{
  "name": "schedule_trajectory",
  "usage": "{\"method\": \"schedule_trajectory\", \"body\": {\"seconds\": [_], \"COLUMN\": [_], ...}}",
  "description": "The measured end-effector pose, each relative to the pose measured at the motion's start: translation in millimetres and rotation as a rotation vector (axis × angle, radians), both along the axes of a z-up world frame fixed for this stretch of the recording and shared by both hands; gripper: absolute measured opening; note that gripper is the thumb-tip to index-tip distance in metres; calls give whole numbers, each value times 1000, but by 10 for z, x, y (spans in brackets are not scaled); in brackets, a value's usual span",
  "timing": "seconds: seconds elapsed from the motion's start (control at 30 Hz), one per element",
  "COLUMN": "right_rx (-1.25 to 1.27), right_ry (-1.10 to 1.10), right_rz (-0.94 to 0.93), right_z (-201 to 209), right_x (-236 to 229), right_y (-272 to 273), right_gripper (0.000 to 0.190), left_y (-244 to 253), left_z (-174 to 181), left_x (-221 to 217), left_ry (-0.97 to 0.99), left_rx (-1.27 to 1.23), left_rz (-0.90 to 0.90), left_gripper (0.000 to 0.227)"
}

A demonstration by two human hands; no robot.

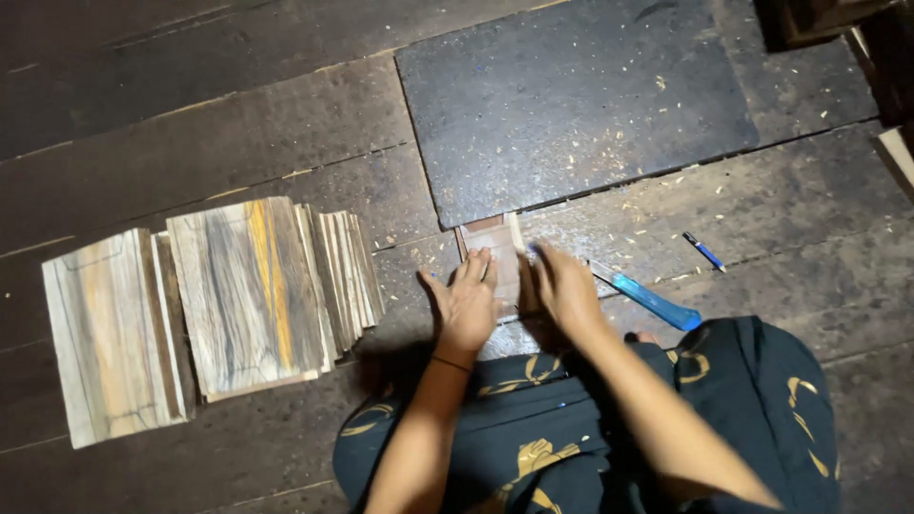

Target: Marking and scoring thin wooden planks using a pencil and utility knife against a template.

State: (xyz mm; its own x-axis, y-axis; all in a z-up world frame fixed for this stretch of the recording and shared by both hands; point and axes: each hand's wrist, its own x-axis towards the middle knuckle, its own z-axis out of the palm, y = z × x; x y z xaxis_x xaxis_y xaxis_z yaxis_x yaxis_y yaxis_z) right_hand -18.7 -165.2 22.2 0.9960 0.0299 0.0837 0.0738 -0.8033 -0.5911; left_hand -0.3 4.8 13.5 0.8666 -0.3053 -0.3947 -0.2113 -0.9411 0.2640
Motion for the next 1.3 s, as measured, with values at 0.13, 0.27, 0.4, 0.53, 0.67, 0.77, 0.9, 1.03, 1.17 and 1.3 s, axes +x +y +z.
{"method": "schedule_trajectory", "body": {"seconds": [0.13, 0.27, 0.4, 0.53, 0.67, 0.77, 0.9, 1.03, 1.17, 1.3], "right_rx": [151, 68, 9, -104, -69, -116, -118, -152, -97, -183], "right_ry": [67, 18, -142, -274, -222, -242, -254, -210, -210, -287], "right_rz": [-150, -46, 0, 39, 22, 20, 26, 140, 149, 87], "right_z": [-105, -351, -531, -553, -442, -553, -575, -669, -742, -583], "right_x": [-724, -893, -852, -818, -827, -842, -812, -902, -1017, -901], "right_y": [177, 347, 412, 478, 492, 516, 523, 552, 658, 476], "right_gripper": [17, 22, 23, 32, 37, 30, 34, 33, 22, 18], "left_y": [53, 63, 63, 65, 73, 73, 74, 69, 77, 67], "left_z": [-60, 29, -36, -20, -54, -47, -149, -205, -117, 10], "left_x": [48, 85, 93, 88, 79, 101, 85, 90, 40, 61], "left_ry": [9, 15, 27, 18, 1, 28, 21, 24, 45, 39], "left_rx": [-30, -97, -112, -114, -106, -110, -99, -100, -147, -178], "left_rz": [-24, -18, 8, 5, 9, 19, 15, 20, 43, 69], "left_gripper": [64, 66, 68, 67, 67, 68, 69, 68, 68, 67]}}
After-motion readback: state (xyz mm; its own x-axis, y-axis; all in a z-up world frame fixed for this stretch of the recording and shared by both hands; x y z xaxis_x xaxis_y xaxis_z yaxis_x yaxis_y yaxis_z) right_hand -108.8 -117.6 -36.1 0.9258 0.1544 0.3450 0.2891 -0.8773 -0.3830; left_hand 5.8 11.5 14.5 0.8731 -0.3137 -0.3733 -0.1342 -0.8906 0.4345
